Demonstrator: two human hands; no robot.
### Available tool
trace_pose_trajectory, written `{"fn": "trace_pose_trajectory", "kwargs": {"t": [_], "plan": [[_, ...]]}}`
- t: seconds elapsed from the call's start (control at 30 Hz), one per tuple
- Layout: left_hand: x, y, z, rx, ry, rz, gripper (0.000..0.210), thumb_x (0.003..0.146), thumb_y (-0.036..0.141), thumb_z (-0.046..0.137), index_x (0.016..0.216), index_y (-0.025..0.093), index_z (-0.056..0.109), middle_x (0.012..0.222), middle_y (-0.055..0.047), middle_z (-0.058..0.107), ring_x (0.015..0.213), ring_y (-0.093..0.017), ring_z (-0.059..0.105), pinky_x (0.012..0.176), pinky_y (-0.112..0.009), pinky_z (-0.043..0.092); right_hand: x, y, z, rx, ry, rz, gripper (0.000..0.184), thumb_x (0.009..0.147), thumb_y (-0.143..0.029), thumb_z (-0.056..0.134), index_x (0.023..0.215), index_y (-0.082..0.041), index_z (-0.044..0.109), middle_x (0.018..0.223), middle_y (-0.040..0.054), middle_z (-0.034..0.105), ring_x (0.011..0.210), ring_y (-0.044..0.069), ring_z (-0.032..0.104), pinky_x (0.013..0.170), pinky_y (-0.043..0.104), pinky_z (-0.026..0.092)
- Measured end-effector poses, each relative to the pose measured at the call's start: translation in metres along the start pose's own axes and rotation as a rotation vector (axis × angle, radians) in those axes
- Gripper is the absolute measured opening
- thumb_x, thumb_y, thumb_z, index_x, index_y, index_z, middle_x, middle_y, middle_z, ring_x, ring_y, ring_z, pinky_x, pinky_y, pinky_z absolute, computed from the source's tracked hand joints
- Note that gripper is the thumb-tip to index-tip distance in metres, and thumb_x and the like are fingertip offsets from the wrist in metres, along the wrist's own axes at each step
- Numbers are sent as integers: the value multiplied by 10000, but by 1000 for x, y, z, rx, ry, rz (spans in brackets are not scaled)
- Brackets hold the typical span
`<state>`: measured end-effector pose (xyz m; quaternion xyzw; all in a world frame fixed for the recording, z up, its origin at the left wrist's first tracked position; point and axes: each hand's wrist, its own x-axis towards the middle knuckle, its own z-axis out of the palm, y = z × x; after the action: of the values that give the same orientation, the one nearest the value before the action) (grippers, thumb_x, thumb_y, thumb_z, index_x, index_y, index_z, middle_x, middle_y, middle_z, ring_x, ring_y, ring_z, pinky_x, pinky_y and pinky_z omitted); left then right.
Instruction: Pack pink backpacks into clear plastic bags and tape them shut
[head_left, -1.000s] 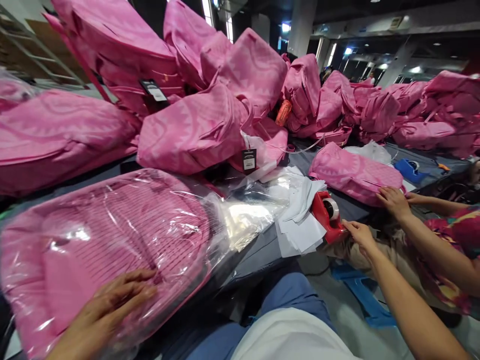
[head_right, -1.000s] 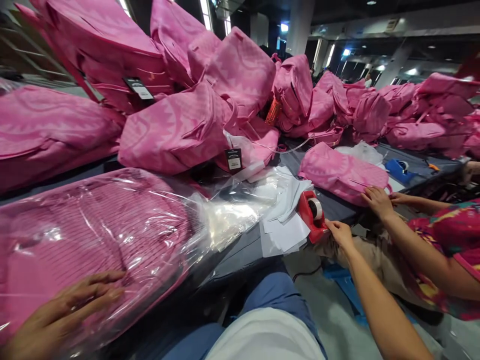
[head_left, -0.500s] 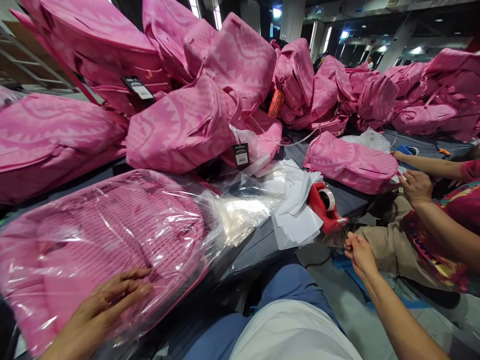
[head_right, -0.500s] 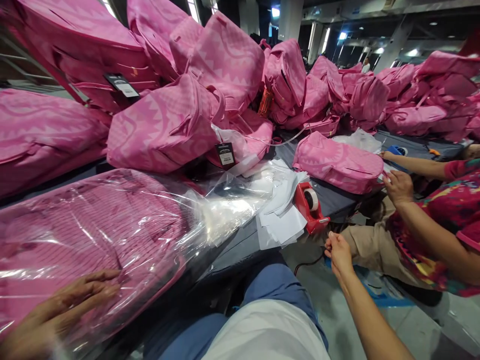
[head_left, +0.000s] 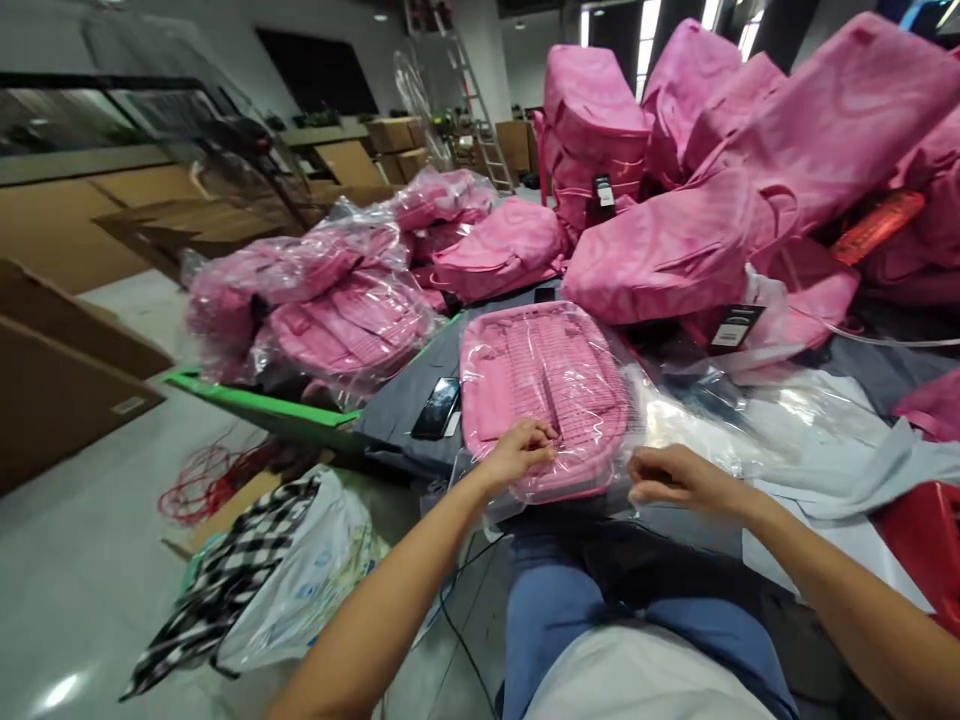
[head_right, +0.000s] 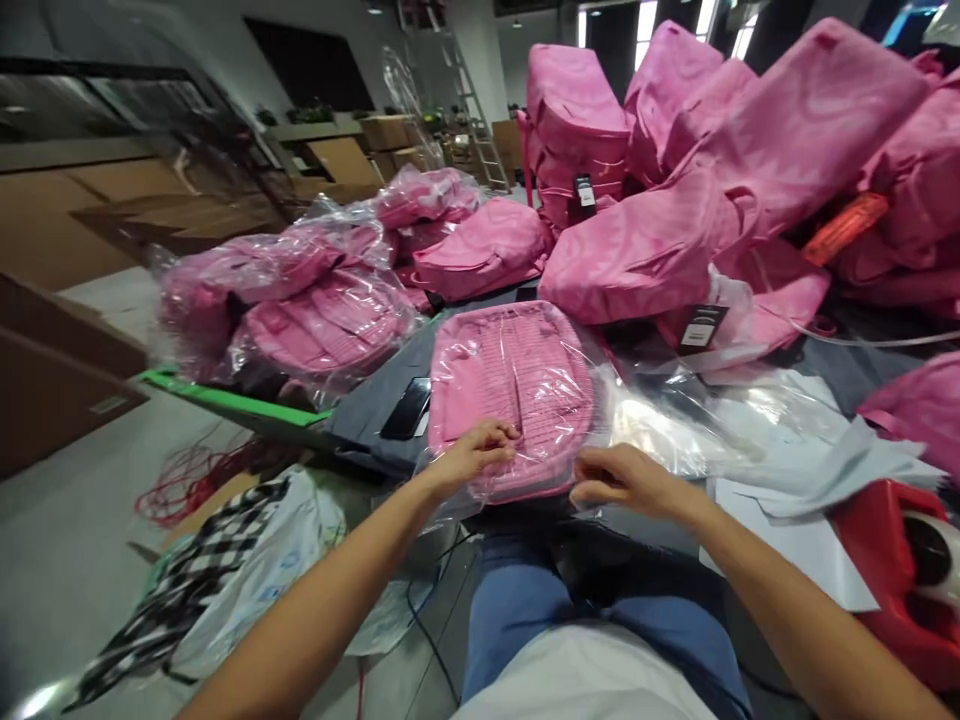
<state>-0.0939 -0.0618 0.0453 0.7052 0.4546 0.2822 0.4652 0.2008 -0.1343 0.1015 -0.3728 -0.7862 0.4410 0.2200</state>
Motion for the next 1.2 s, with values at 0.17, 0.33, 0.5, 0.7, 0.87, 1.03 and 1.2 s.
{"fn": "trace_pose_trajectory", "kwargs": {"t": [0.17, 0.33, 0.5, 0.7, 0.87, 1.03, 1.2], "plan": [[2, -3, -1, 51, -41, 32, 152, 747, 248, 737, 622, 205, 661, 1084, -63, 717, 1124, -263, 579, 1079, -428, 397, 72, 4, -20, -610, -215, -78, 228, 954, -302, 624, 776, -207, 516, 658, -38, 510, 584, 116, 366, 596, 267, 213], [6, -10, -2, 77, -49, 61, 159, 781, 240, 734, 644, 204, 660, 1092, -59, 724, 1105, -247, 593, 1061, -410, 418, 105, 11, -15, -828, -159, 127, 221, 904, -330, 736, 813, -217, 569, 713, -11, 618, 619, 142, 477, 593, 274, 201], [6, -14, 0, 75, -38, 74, 157, 812, 235, 702, 666, 203, 656, 1091, -57, 721, 1084, -234, 610, 1064, -404, 435, 108, 18, -32, -711, 59, 318, 264, 874, -352, 782, 825, -221, 558, 741, -20, 640, 651, 151, 537, 588, 254, 272], [8, -12, 0, 147, -27, 76, 170, 816, 246, 707, 663, 209, 643, 1089, -49, 728, 1097, -238, 619, 1040, -389, 462, 69, 18, -23, -731, 347, 141, 89, 977, -245, 606, 902, -215, 568, 918, 48, 657, 757, 173, 580, 657, 271, 340], [0, 10, 2, 476, -26, 130, 152, 899, 207, 683, 753, 199, 639, 1143, -60, 719, 1163, -253, 611, 1060, -448, 452, 78, 21, 2, -650, 16, 103, 384, 783, -420, 867, 898, -219, 560, 898, 20, 653, 767, 176, 586, 637, 253, 333], [-42, 29, -9, 982, 53, 332, 216, 876, 329, 789, 1000, 182, 688, 1348, -111, 646, 1459, -344, 401, 1247, -600, 183, 103, 22, -6, -653, -191, 285, 451, 729, -476, 896, 853, -224, 543, 807, -11, 650, 713, 174, 578, 609, 266, 279], [-73, 6, -47, 866, 123, 143, 98, 942, 296, 696, 881, 222, 715, 1308, -65, 682, 1395, -314, 468, 1206, -604, 235, 100, 29, -7, -640, -156, 262, 469, 718, -477, 899, 844, -226, 524, 813, -24, 651, 719, 169, 576, 610, 271, 276]]}}
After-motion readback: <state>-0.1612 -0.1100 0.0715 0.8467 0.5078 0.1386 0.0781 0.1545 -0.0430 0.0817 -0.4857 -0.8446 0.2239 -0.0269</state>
